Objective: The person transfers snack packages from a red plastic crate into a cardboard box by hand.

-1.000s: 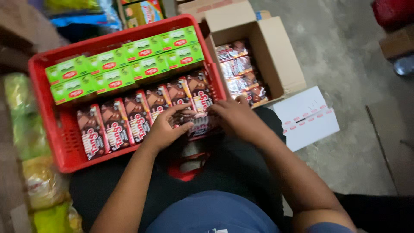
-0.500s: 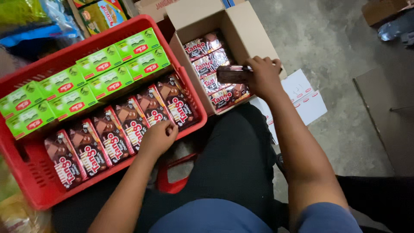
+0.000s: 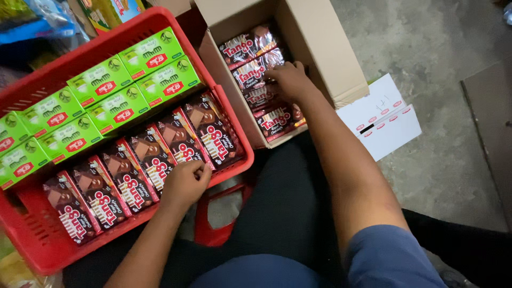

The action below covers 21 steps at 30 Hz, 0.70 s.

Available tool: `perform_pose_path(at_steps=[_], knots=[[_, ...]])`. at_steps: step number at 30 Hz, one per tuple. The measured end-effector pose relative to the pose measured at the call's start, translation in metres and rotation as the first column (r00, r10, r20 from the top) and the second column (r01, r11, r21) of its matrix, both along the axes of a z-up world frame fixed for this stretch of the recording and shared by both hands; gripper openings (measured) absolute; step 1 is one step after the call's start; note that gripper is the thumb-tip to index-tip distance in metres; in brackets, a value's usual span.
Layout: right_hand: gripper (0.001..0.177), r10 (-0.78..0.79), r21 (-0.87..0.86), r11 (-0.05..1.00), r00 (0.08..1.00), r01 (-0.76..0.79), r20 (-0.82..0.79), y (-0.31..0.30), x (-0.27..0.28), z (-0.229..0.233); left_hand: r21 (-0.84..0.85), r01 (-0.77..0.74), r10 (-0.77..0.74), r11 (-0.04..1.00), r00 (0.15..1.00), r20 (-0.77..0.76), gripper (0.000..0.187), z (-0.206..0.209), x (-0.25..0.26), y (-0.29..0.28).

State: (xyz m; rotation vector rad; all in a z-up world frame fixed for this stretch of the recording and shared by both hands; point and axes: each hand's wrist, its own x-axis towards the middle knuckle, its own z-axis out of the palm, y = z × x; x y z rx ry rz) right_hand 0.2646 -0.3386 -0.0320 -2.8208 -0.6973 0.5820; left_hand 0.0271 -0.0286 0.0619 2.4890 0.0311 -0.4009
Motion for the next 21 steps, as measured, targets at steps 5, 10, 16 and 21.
perform_pose_path(at_steps=[5, 10, 16, 21], knots=[[0.028, 0.026, -0.004, 1.0, 0.998, -0.026, -0.052, -0.01, 0.012, -0.055, 0.017, -0.015, 0.015, 1.0, 1.0, -0.02, 0.026, 0.007, 0.001, -0.003], [0.03, 0.062, 0.012, 0.998, 0.987, -0.065, 0.146, -0.007, -0.009, -0.065, 0.025, -0.026, 0.027, 0.999, 0.998, -0.05, 0.027, 0.009, 0.002, -0.003], [0.076, 0.056, -0.256, 0.966, 0.998, -0.044, 0.038, 0.008, -0.03, -0.045, 0.023, -0.033, 0.033, 0.999, 0.999, -0.018, 0.027, 0.002, -0.004, -0.002], [0.084, -0.167, -0.285, 0.952, 0.968, 0.108, -0.189, 0.015, -0.036, -0.031, 0.004, -0.022, 0.022, 1.0, 0.999, -0.028, 0.028, 0.005, -0.002, -0.003]])
